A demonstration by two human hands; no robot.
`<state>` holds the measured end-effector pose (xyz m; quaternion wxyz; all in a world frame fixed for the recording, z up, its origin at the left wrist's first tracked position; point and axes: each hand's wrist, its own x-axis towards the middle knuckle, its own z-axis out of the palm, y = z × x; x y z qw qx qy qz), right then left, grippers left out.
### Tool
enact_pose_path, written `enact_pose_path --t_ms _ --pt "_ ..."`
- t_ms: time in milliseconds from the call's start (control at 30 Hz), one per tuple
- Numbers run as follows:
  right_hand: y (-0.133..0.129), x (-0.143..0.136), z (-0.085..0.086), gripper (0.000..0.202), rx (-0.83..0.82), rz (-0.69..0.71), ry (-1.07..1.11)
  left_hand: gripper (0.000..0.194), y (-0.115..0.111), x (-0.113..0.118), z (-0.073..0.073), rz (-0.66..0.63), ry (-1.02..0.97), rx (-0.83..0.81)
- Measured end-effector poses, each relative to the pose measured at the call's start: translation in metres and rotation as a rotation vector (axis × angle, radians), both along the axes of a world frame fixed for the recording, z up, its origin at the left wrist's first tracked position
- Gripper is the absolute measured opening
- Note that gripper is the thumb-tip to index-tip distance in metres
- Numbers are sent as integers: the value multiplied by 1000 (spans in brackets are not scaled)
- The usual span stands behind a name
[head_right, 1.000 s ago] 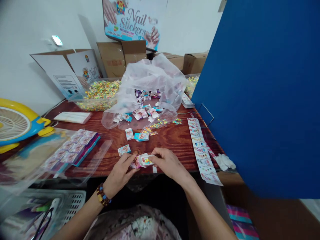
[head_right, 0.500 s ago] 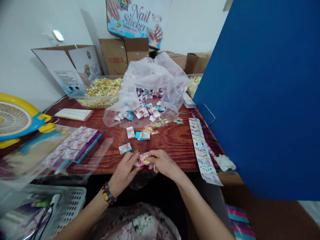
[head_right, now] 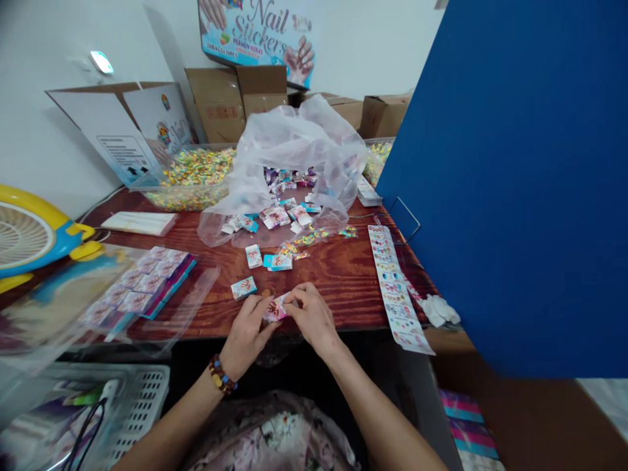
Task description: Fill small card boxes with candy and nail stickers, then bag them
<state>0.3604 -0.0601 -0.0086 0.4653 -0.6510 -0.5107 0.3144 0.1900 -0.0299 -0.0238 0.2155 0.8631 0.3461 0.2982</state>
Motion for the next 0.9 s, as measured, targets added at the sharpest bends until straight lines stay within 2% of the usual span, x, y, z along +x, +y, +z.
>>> enact_pose_path --t_ms 133,233,300,400,633,767,900 --pt "4 2 0 7 -4 93 171 39 -2 2 -1 -7 -47 -50" --pt "5 4 -1 10 -92 136 199 42 -1 0 5 -66 -86 -194" --pt "6 7 0 12 -106 119 172 38 2 -3 11 -104 -101 -311" --pt "6 10 5 10 -98 166 170 31 8 -8 18 -133 -142 -446" --pt "4 18 22 19 -12 376 289 37 6 -5 14 -88 -412 -656" --pt "-4 12 20 17 82 254 321 33 2 -2 21 -130 -540 -834" --pt "-13 -1 10 25 111 116 486 36 -1 0 27 -90 -647 -998"
